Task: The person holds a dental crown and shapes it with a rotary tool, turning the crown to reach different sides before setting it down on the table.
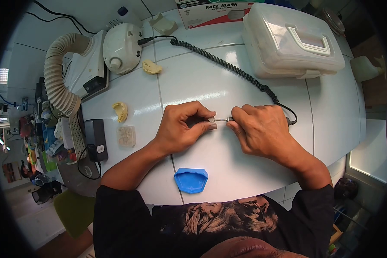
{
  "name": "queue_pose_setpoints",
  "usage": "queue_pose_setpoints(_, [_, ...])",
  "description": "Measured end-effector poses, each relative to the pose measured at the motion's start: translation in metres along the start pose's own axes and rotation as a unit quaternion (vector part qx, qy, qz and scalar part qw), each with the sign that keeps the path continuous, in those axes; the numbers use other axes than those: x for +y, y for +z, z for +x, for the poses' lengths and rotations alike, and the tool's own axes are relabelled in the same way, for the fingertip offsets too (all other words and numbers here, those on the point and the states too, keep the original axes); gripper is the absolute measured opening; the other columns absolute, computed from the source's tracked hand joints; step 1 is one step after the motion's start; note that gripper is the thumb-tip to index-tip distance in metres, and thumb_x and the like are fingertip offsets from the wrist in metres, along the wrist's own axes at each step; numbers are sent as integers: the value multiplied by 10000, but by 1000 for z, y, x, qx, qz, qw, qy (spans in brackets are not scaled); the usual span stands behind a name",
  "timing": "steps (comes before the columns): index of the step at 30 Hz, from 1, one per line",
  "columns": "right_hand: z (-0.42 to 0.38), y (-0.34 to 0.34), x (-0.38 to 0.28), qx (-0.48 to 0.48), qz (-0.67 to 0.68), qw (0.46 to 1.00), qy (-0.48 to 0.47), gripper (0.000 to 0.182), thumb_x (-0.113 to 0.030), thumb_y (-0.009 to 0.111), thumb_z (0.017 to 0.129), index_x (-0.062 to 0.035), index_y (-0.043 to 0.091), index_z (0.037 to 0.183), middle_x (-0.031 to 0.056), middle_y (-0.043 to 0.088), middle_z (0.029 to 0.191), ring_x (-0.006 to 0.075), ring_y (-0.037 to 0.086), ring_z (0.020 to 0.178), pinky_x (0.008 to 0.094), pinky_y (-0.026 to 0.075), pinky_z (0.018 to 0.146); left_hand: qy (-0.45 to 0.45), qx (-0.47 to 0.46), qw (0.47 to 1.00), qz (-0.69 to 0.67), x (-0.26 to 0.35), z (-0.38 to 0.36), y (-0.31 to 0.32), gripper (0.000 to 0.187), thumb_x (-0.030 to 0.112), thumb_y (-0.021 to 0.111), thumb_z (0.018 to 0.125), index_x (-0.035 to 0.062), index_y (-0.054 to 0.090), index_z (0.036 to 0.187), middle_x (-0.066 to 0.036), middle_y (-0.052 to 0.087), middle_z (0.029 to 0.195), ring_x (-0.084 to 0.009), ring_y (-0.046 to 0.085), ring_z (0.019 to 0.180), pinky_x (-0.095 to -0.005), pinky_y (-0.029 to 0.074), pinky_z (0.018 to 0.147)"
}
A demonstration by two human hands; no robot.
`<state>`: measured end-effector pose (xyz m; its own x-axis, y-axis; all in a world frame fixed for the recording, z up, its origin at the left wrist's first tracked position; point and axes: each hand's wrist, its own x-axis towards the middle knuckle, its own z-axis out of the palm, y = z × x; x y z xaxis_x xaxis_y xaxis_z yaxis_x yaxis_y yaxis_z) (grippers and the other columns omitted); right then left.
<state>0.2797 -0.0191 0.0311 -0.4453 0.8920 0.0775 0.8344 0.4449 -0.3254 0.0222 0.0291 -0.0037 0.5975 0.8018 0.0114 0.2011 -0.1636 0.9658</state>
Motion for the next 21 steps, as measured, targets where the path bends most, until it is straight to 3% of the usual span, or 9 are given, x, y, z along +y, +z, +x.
queue_pose_setpoints(16, [-1, -2, 1, -9, 2, 1000, 5, 304, -326, 688, 1043, -50, 696, 915, 120, 699, 711, 327, 709, 583, 432, 531, 517, -10, 6, 1000, -12, 0, -1, 1, 185, -114, 801, 898, -72, 751, 1071, -124, 802, 1015, -144, 769, 947, -283, 626, 856])
queue_pose_setpoints(21, [-1, -2, 0, -6, 3, 1000, 0, 301, -325, 689, 1043, -53, 694, 914, 115, 695, 707, 318, 697, 567, 431, 524, 512, 7, 16, 1000, -16, -2, -1, 2, 191, -44, 822, 905, -80, 772, 1086, -150, 812, 968, -152, 778, 893, -285, 621, 806])
